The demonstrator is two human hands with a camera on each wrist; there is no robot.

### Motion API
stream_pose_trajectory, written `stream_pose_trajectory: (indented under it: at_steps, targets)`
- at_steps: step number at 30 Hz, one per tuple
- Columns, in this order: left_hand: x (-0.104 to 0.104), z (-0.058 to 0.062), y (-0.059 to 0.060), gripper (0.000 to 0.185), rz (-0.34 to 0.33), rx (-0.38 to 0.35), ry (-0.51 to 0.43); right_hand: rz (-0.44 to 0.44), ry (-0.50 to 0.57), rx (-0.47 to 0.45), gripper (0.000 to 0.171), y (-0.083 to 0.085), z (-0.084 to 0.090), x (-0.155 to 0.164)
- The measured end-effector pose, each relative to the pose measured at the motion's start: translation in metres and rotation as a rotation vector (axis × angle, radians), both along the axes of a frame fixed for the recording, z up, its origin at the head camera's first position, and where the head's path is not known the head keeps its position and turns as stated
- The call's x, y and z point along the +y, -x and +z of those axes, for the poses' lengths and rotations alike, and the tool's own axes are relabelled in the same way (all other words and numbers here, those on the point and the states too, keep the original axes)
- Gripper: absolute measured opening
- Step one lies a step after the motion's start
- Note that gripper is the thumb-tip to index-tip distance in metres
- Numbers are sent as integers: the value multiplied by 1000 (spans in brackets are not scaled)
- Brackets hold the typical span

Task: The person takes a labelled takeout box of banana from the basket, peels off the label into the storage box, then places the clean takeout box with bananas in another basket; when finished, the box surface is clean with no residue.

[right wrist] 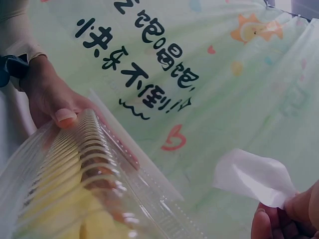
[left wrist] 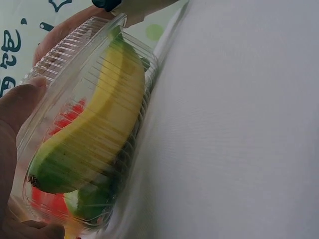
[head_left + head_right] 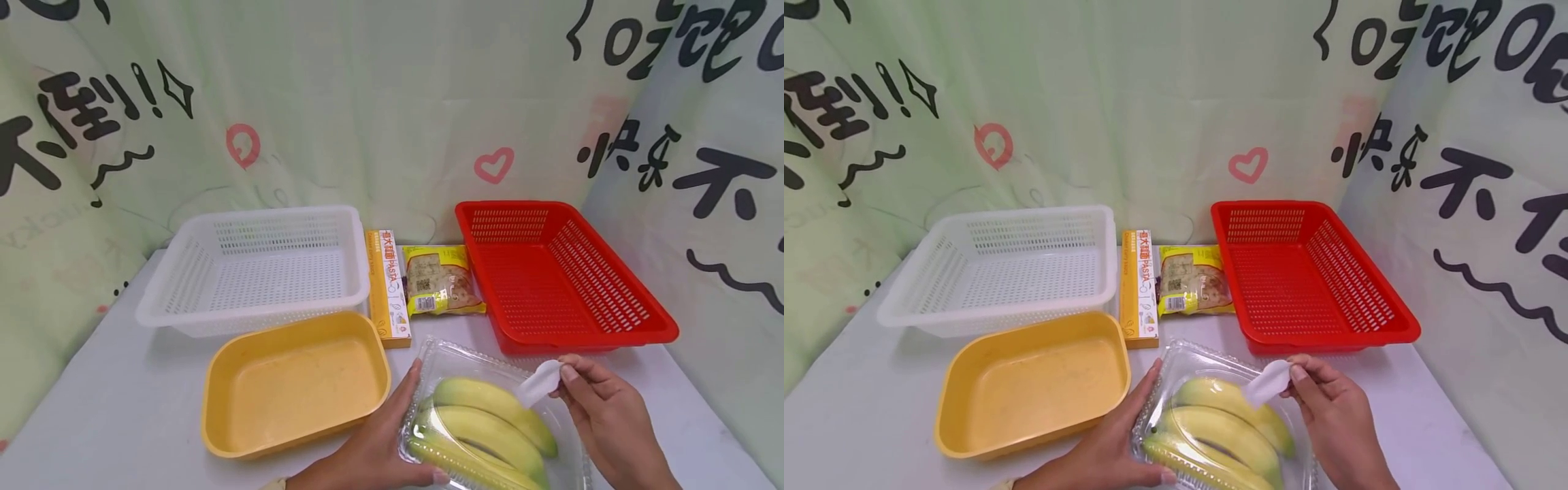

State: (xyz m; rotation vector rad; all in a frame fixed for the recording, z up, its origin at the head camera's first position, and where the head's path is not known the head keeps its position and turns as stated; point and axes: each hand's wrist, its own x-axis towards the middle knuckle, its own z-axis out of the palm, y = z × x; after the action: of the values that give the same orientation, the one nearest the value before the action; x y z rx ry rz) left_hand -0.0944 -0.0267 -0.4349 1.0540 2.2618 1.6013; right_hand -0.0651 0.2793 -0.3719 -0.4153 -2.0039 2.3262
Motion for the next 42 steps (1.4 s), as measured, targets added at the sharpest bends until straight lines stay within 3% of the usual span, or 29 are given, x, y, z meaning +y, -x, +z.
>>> stream_pose_trajectory:
  at_steps: [3, 10, 15, 19, 22, 31, 33, 39, 42]
  targets:
    - [0, 0, 0, 124, 12, 31, 9, 37, -44, 46, 20, 1, 2, -4]
    - [3, 1, -1, 126, 6, 39, 29, 76, -248, -51, 31, 4, 16, -12]
    - [2, 4, -3, 126, 5, 81, 70, 142, -428, 10, 39, 7, 22, -20]
    - [0, 13, -6, 123, 2, -18, 112, 162, -541, 17, 37, 9, 31, -27]
    - [-2, 21, -10, 121, 13, -102, 137, 188, -555, 32, 31, 13, 38, -34]
    - [-19, 36, -22, 109, 57, -127, 122, 287, -495, 39, 26, 26, 48, -57]
    - [-25, 40, -23, 106, 64, -118, 110, 309, -494, 36, 26, 30, 49, -61]
    - [-48, 54, -16, 101, 110, 30, 153, 361, -495, 3, 23, 44, 56, -76]
    - [-62, 57, -13, 101, 150, 35, 198, 402, -458, 19, 20, 51, 56, -86]
